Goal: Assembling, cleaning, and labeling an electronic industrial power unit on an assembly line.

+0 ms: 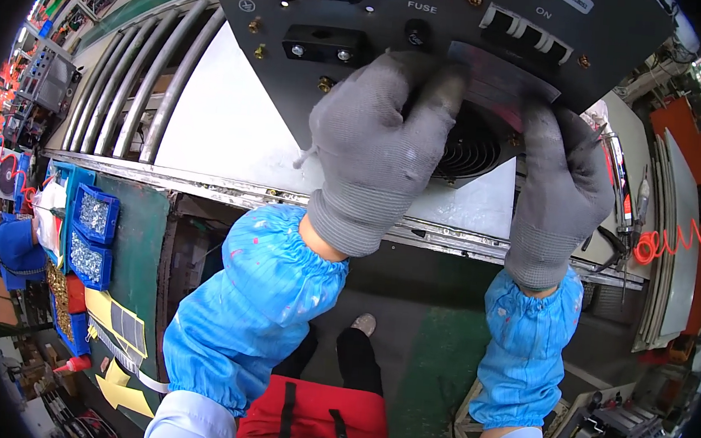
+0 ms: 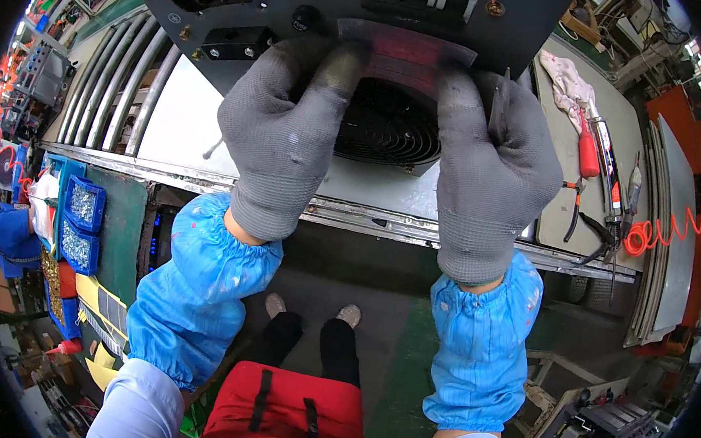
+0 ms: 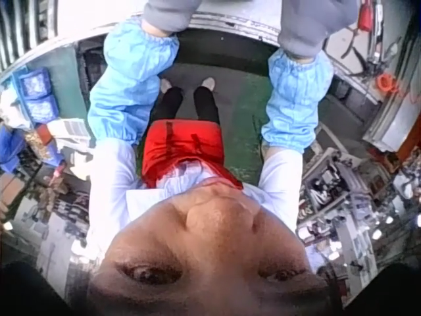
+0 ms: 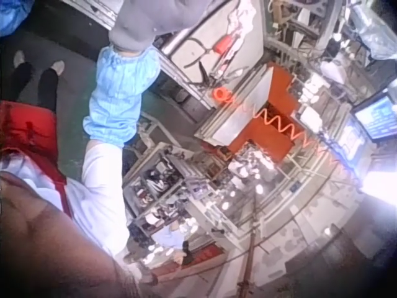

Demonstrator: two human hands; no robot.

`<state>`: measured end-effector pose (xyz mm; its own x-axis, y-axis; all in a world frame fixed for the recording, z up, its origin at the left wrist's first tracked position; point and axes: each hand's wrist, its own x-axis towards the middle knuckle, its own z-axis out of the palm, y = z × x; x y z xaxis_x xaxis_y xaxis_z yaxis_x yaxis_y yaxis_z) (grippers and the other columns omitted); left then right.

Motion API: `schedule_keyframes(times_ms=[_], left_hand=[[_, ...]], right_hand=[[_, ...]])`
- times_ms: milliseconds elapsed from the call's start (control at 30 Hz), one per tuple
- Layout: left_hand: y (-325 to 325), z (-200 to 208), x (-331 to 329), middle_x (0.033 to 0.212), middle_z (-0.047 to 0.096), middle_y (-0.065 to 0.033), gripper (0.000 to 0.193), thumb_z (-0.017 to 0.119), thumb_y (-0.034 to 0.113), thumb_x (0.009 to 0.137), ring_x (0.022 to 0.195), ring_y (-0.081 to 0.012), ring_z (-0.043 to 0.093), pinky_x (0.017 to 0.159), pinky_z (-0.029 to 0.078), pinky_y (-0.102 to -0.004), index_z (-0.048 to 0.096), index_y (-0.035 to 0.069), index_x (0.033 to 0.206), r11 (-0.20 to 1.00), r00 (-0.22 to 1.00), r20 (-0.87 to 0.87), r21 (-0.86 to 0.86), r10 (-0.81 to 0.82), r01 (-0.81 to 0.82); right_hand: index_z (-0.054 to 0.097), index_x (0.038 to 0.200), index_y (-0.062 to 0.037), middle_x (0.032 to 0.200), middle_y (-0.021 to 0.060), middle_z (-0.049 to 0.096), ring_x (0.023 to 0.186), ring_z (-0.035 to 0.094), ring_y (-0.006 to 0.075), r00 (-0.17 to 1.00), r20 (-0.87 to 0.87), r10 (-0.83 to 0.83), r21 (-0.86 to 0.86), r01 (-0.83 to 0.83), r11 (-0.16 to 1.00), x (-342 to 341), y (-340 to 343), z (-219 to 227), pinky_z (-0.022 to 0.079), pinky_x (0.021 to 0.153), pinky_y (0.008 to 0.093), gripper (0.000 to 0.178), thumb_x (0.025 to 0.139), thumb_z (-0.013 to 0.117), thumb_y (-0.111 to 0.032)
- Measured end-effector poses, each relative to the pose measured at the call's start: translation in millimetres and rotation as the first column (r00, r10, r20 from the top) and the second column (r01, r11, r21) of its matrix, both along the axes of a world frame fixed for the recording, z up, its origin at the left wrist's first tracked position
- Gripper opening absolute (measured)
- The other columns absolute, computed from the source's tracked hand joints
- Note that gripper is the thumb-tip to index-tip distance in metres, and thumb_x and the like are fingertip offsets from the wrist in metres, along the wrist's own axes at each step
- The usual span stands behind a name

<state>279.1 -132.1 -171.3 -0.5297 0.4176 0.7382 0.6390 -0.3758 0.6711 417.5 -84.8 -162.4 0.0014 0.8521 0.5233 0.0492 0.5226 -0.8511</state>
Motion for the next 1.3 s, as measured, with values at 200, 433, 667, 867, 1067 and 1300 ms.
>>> schedule_keyframes(times_ms=[200, 433, 667, 867, 1067, 1300], left_hand=[[1, -5, 0, 0.078, 0.071, -0.0079, 0.019, 0.077, 0.018, 0.084, 0.069, -0.0129, 0.064, 0.063, 0.050, -0.0270, 0.073, 0.001, 0.093, 0.999, 0.999, -0.043, -0.030, 0.025, -0.026], [3, -6, 1, 0.071, 0.068, -0.0095, 0.018, 0.078, 0.018, 0.081, 0.060, -0.0185, 0.061, 0.057, 0.049, -0.0309, 0.069, 0.003, 0.085, 0.989, 0.997, -0.006, -0.125, 0.073, -0.073], [-39, -9, -12, 0.101, 0.069, -0.0122, 0.035, 0.063, 0.025, 0.091, 0.087, -0.0238, 0.065, 0.080, 0.052, -0.0350, 0.064, -0.003, 0.112, 0.857, 0.453, 0.809, 0.116, -0.375, 0.501], [-11, 2, 5, 0.109, 0.067, -0.0149, 0.033, 0.052, 0.022, 0.094, 0.098, -0.0296, 0.066, 0.086, 0.054, -0.0444, 0.063, 0.003, 0.118, 0.487, -0.205, 0.654, 0.705, -0.729, 0.516], [26, 9, 67, 0.106, 0.069, -0.0177, 0.030, 0.050, 0.013, 0.093, 0.093, -0.0284, 0.069, 0.082, 0.058, -0.0378, 0.064, -0.007, 0.112, 0.404, -0.357, 0.680, 0.694, -0.641, 0.596], [-18, -17, -39, 0.114, 0.064, -0.0209, 0.048, 0.046, 0.027, 0.088, 0.103, -0.0351, 0.061, 0.089, 0.049, -0.0444, 0.057, -0.005, 0.121, 0.380, -0.306, 0.604, 0.742, -0.736, 0.552]], right_hand=[[0.070, 0.101, 0.0027, 0.080, 0.0026, 0.069, 0.075, 0.060, 0.0067, 1.000, 0.009, -0.027, -0.007, 0.027, 1.000, -3, -1, -1, 0.049, 0.069, 0.0224, 0.017, 0.090, 0.072, -0.010], [0.069, 0.100, 0.0035, 0.082, 0.0032, 0.069, 0.076, 0.059, 0.0063, 0.996, -0.081, 0.031, 0.032, -0.028, 0.999, -4, 1, -3, 0.049, 0.068, 0.0220, 0.018, 0.089, 0.073, -0.010], [0.067, 0.107, 0.0021, 0.082, 0.0012, 0.063, 0.067, 0.052, 0.0041, 0.975, -0.174, -0.139, -0.233, 0.096, 0.968, 19, 3, 0, 0.044, 0.063, 0.0183, 0.022, 0.095, 0.063, -0.016], [0.066, 0.103, -0.0004, 0.067, -0.0001, 0.054, 0.055, 0.043, 0.0037, 0.999, 0.051, 0.013, -0.358, 0.007, 0.934, 29, 4, 28, 0.031, 0.047, 0.0198, 0.037, 0.098, 0.057, -0.035], [0.068, 0.107, -0.0008, 0.062, -0.0023, 0.050, 0.052, 0.040, 0.0030, 0.998, 0.042, 0.047, -0.400, -0.026, 0.916, 46, 17, 23, 0.028, 0.046, 0.0204, 0.038, 0.099, 0.054, -0.035], [0.063, 0.113, 0.0010, 0.080, 0.0034, 0.062, 0.058, 0.045, 0.0047, 0.988, 0.043, 0.150, -0.549, -0.102, 0.830, 39, -7, 36, 0.035, 0.053, 0.0207, 0.034, 0.096, 0.058, -0.028]])
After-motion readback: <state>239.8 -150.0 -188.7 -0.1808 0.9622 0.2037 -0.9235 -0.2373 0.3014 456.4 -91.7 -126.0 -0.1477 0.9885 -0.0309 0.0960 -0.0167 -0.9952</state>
